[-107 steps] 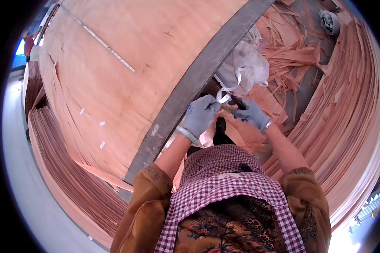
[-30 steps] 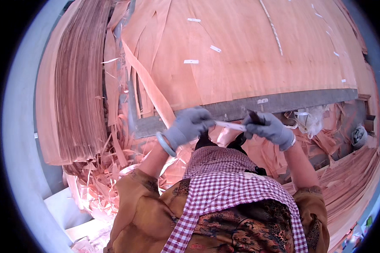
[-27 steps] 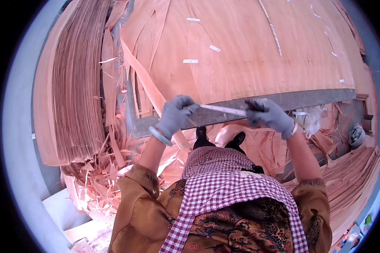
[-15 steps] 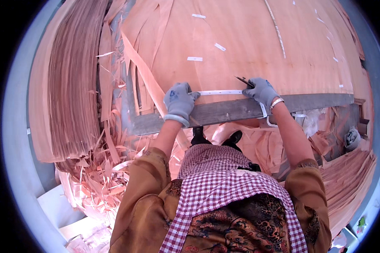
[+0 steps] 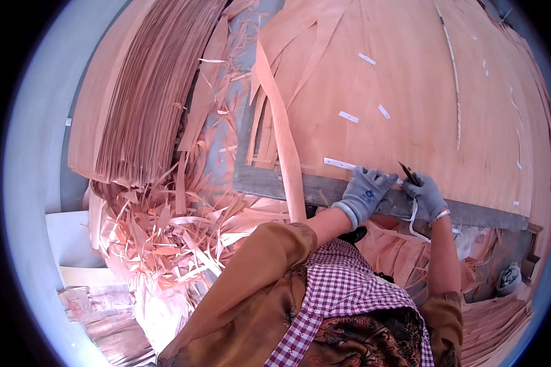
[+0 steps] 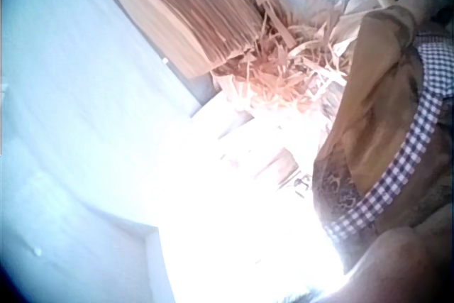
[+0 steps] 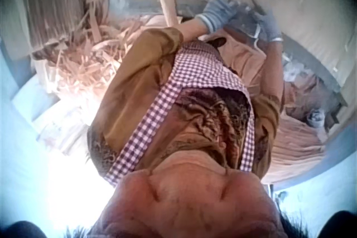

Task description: The person cuts thin strips of wood veneer using a utility knife while wearing gloves and an apron.

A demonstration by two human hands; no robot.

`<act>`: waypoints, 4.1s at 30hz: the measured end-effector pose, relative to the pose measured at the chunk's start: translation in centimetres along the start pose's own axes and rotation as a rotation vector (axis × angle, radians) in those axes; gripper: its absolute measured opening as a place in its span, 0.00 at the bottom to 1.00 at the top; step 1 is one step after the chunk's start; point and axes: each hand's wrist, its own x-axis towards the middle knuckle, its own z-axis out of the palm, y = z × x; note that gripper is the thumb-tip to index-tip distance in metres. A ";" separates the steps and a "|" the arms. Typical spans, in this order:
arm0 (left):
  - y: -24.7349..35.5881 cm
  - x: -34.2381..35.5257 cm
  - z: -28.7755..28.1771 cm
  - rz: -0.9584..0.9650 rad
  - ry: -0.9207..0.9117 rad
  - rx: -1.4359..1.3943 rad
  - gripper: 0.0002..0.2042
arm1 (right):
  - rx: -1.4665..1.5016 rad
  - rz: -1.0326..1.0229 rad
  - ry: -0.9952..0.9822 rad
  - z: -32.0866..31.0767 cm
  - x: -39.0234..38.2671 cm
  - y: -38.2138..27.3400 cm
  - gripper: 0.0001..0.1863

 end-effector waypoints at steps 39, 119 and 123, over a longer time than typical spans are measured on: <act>-9.3 -15.2 -14.3 -0.602 -0.014 -1.738 0.10 | 0.493 -0.287 -0.185 17.4 -9.3 -14.2 0.13; -109.4 49.7 -24.9 -0.031 0.097 -1.142 0.21 | -1.308 0.274 1.392 -2.5 31.2 -62.1 0.21; -105.3 53.8 -25.1 -0.022 -0.116 -0.985 0.18 | -1.425 0.113 1.336 -1.6 39.9 -53.4 0.23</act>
